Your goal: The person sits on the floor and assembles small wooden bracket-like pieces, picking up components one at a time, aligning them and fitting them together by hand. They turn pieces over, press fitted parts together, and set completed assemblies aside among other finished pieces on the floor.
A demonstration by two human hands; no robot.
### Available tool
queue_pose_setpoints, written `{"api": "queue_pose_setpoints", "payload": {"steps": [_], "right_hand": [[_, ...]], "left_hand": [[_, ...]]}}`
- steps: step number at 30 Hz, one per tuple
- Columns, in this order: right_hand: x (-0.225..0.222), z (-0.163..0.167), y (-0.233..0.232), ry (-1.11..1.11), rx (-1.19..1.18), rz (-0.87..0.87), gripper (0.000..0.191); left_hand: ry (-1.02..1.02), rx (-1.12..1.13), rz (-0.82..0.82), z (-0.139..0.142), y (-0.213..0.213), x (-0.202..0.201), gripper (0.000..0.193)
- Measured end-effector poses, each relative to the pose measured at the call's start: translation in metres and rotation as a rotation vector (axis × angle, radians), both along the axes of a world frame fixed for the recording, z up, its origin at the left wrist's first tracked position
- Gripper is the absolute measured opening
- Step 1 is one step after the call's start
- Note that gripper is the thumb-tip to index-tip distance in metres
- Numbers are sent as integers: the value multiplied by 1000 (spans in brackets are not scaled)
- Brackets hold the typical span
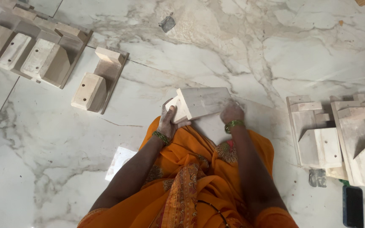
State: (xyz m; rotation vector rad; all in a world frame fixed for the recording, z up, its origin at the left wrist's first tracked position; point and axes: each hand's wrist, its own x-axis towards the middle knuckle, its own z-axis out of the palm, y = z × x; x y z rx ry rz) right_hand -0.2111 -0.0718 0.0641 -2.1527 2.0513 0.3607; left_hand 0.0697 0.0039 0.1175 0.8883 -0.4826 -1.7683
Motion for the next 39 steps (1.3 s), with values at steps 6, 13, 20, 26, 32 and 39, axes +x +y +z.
{"api": "queue_pose_setpoints", "payload": {"steps": [6,13,20,26,32,39], "right_hand": [[61,20,72,-354,-583,248,48],[8,6,39,-56,-317,-14,43],[67,54,81,-178,-376,262,45],[54,43,68,-23,34,-21,34],[-7,3,12,30,98,-182,49],[75,33,40,-244,-473,378,33]], "left_hand": [[21,-36,13,-4,-1,3,99],[27,-40,9,-9,-1,4,99],[38,-29,13,-11,-1,6,97],[33,-4,16,-14,-3,6,95],[40,-14,16,-13,-1,5,95],[18,-8,20,-11,-1,8,96]]}}
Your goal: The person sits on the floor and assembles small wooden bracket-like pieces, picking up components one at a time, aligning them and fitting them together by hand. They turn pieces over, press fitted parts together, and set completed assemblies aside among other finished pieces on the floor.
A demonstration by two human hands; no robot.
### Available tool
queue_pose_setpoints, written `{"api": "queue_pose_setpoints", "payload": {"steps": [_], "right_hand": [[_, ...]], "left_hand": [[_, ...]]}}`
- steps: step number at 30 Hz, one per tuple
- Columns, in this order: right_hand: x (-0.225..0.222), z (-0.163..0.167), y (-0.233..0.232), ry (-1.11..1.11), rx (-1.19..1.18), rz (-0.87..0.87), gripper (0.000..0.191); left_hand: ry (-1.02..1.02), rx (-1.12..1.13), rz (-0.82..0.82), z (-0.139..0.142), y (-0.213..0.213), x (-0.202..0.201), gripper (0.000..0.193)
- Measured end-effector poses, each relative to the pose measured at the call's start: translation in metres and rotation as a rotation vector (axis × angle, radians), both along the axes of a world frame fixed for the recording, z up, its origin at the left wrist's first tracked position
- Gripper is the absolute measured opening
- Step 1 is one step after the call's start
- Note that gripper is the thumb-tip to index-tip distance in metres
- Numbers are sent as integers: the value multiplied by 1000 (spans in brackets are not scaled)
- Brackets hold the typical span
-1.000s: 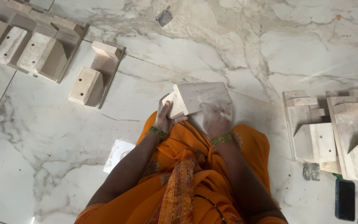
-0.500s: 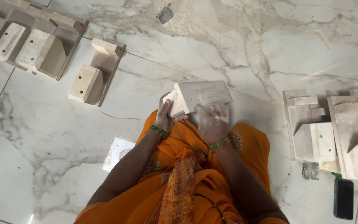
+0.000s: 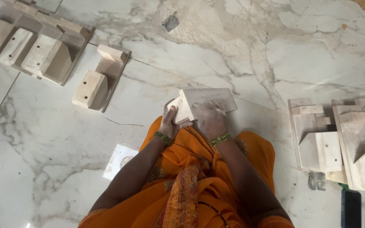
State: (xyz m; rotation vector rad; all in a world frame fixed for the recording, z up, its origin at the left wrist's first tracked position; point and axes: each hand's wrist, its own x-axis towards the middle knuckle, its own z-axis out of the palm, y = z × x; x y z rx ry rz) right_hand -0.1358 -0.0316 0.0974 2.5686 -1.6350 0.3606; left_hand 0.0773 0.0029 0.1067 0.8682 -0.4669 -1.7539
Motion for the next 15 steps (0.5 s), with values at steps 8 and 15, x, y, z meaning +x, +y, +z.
{"api": "queue_pose_setpoints", "payload": {"steps": [8,15], "right_hand": [[-62,-27,-56,215,465,-483,43],[-20,-24,-53,91,71,-27,38]], "left_hand": [[12,-26,0,0,2,-4,92],[39,-51,-9,-2,-1,-3,89]]}}
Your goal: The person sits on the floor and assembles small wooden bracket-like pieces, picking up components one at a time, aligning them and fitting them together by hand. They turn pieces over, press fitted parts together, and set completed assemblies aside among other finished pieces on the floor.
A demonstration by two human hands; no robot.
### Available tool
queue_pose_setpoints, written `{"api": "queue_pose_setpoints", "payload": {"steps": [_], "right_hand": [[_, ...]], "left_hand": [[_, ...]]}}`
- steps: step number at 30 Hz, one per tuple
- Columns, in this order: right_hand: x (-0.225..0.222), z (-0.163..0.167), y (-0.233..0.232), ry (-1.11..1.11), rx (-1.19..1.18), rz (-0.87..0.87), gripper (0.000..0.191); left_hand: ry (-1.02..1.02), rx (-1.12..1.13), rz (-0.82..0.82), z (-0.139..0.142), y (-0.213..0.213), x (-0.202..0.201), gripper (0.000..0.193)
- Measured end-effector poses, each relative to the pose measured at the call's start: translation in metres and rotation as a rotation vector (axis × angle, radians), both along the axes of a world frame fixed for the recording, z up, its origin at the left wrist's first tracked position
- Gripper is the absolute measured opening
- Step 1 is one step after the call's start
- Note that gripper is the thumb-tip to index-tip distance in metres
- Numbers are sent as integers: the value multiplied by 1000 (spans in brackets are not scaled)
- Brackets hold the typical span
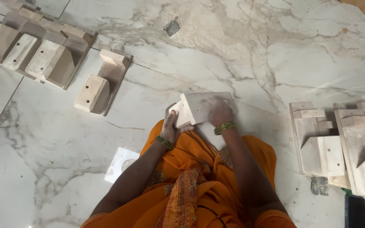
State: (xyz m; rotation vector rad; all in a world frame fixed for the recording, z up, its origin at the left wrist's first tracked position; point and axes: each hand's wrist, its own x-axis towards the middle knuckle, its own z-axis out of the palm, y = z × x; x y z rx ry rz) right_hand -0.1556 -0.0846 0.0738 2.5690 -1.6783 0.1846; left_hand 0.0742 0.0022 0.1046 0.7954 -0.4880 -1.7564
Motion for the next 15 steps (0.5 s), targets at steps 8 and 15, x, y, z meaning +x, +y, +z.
{"api": "queue_pose_setpoints", "payload": {"steps": [8,15], "right_hand": [[-12,6,-27,144,320,-349,36],[-31,5,-41,71,354,-432,50]], "left_hand": [[-15,10,-1,-2,-2,0,88],[-30,-1,-10,-1,-2,1,88]]}}
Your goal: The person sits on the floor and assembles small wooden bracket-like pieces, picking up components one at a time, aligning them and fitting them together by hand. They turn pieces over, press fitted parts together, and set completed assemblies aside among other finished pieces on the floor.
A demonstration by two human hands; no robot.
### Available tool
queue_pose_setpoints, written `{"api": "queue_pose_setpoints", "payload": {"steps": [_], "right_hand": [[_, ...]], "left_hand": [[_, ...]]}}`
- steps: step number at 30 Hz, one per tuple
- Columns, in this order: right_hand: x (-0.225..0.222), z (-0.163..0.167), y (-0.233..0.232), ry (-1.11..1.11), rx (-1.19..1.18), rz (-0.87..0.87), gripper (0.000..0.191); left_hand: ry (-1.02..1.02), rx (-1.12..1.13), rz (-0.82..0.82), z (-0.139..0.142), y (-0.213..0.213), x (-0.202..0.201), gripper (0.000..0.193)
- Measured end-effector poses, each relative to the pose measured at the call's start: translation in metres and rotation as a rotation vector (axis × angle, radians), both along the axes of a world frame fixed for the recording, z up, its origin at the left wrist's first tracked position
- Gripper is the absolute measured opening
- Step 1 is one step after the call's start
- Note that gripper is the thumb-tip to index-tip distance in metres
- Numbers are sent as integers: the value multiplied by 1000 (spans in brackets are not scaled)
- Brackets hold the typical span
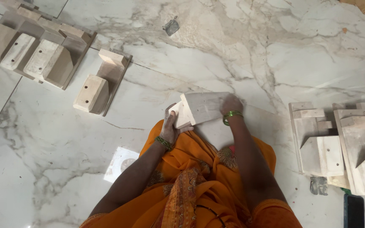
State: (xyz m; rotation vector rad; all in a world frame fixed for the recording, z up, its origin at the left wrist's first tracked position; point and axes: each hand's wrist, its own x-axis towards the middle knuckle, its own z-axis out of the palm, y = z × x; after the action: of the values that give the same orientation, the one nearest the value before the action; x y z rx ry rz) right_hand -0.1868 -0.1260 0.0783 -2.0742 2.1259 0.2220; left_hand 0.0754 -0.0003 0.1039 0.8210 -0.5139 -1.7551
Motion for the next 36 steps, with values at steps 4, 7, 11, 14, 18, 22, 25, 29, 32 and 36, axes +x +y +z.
{"api": "queue_pose_setpoints", "payload": {"steps": [4,7,11,14,18,22,25,29,32,36], "right_hand": [[53,46,-1,-271,29,100,42],[81,78,19,-392,-131,269,40],[78,86,62,-380,-526,583,37],[49,61,101,-601,-495,663,36],[-6,3,106,15,-193,534,41],[-56,-33,74,197,-678,448,34],[-46,-25,54,300,17,192,39],[23,12,71,53,84,183,40],[49,33,90,-308,-850,707,25],[20,12,58,203,-116,446,26]], "left_hand": [[7,-2,0,1,-1,-2,87],[9,-6,9,3,0,-4,88],[23,-10,11,2,2,-2,88],[17,2,12,-2,1,1,87],[32,-2,24,-6,0,2,86],[5,46,21,-6,0,0,86],[15,38,21,-5,2,-1,86],[22,44,30,-4,1,-3,87],[37,26,30,-4,-1,-6,87],[20,53,36,-3,-6,-8,88]]}}
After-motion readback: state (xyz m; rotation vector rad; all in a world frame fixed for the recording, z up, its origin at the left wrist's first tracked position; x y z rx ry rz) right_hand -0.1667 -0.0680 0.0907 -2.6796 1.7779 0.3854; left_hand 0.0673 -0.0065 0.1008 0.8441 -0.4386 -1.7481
